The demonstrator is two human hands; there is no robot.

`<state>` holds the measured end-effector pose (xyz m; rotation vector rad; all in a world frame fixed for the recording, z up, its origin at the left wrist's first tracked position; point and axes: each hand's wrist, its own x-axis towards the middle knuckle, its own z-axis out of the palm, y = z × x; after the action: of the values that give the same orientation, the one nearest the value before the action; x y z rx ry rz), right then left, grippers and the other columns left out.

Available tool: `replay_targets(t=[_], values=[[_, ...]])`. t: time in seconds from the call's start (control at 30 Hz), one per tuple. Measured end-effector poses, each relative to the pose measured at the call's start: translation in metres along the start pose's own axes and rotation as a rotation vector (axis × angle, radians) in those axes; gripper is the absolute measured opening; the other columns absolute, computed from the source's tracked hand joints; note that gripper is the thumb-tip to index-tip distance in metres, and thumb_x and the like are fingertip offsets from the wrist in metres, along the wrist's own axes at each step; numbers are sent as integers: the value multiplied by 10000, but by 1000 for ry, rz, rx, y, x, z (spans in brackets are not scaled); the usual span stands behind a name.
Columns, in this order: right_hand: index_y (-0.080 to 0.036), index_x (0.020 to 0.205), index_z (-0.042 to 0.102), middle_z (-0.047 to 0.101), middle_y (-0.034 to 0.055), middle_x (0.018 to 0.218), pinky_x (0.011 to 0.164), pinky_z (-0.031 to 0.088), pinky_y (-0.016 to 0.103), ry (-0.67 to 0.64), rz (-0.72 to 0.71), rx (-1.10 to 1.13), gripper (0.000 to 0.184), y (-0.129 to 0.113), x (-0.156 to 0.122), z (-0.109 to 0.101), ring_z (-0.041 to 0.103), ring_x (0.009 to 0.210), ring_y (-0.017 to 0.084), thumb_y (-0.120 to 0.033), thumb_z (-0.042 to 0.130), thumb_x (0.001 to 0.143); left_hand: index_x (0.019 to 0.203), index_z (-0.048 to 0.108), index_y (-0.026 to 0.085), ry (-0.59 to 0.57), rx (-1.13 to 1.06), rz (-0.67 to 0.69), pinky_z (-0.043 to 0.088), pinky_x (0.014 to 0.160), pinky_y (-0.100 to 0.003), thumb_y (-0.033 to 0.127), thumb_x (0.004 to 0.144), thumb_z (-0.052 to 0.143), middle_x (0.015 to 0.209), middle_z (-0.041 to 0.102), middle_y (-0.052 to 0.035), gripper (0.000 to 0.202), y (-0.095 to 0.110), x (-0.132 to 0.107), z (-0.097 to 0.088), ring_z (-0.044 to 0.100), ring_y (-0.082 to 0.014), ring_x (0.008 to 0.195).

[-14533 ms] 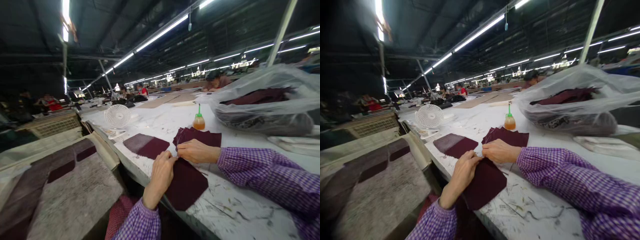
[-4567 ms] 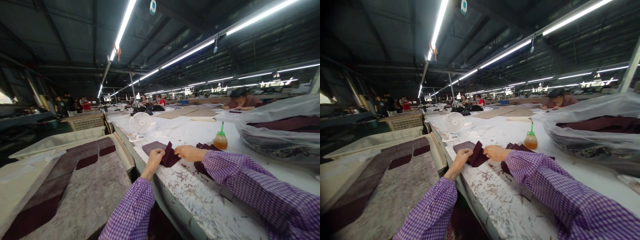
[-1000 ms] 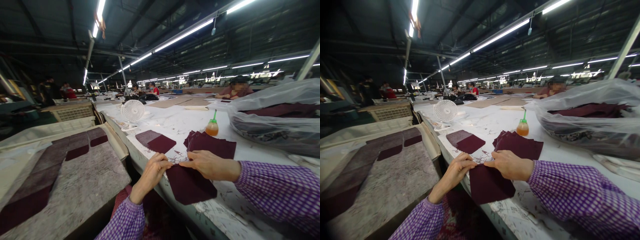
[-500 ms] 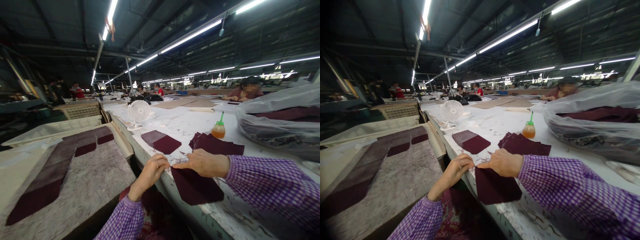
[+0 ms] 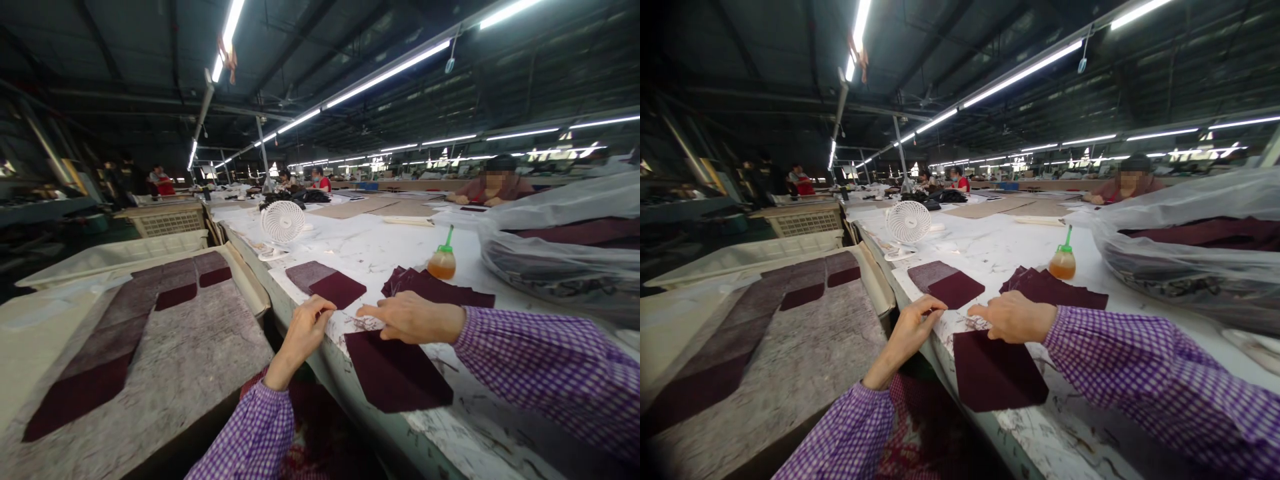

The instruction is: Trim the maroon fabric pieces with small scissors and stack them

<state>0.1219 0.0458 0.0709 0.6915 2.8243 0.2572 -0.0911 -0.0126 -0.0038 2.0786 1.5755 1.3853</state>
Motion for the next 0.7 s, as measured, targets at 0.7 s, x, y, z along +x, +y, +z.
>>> replay_targets(t=[0.7], values=[[-149, 885, 637, 645, 104, 906, 766, 399, 288, 166, 357, 182, 205, 135, -31, 28, 581, 866, 217, -258, 478, 815, 779, 633, 131, -136, 467, -108, 408, 847, -365, 88, 755, 508, 935, 629, -136, 134, 4, 57, 47, 544, -258, 965]])
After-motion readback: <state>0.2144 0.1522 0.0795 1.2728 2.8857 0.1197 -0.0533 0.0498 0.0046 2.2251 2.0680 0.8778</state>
